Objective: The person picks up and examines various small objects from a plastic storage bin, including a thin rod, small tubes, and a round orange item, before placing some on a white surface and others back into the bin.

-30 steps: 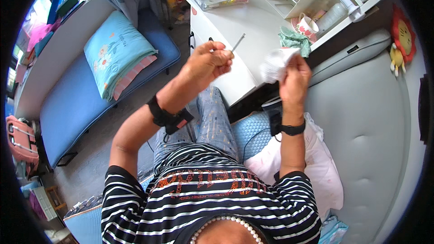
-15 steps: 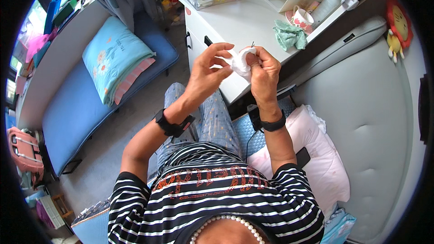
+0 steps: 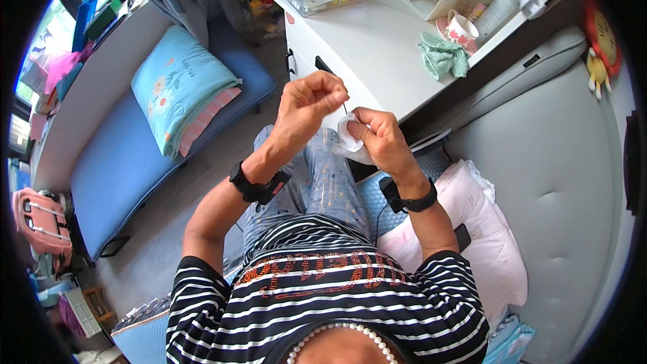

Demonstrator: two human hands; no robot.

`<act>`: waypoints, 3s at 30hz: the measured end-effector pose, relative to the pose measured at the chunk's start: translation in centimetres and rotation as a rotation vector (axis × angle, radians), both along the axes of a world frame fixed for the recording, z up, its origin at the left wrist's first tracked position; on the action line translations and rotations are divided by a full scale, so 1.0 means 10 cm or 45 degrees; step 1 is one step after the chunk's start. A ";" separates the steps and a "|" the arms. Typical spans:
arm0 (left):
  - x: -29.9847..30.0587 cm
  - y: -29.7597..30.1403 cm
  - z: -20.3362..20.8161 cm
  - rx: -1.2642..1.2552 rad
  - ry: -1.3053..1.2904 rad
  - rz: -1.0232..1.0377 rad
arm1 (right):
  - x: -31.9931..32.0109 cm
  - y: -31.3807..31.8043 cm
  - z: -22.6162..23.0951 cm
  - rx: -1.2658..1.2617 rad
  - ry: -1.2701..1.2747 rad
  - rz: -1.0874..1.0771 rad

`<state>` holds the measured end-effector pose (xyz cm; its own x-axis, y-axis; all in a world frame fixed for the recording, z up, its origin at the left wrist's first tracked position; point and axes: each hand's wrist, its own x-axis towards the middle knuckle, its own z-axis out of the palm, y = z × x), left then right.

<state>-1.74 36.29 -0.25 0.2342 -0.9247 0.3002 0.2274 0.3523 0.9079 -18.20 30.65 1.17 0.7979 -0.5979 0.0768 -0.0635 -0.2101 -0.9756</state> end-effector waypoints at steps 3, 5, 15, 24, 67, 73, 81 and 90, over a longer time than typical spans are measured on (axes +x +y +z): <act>0.34 -0.15 0.07 0.056 0.083 0.261 | -0.02 -0.03 -0.05 -0.131 0.075 0.084; 0.57 -0.24 0.23 0.060 0.024 0.342 | -0.07 -0.13 0.02 -0.080 0.059 0.075; 1.43 -1.34 0.98 -0.171 -1.010 0.589 | 0.83 -1.30 0.93 -0.861 0.190 0.132; 2.15 -2.32 0.76 0.092 -1.716 1.005 | 2.02 -2.38 0.77 -0.773 0.242 -0.055; 2.13 -1.94 0.21 -0.331 -1.905 0.430 | 0.59 -3.47 0.17 -1.563 1.004 -0.372; 2.26 -1.98 0.24 -0.428 -1.910 0.466 | 0.69 -3.47 -0.14 -1.515 1.119 -0.215; 2.34 -1.97 0.25 -0.373 -2.049 0.459 | 1.02 -3.23 0.07 -1.330 0.740 -0.081; 2.39 -1.87 0.06 0.391 0.143 0.322 | 1.54 -3.40 0.44 -0.323 0.105 -0.345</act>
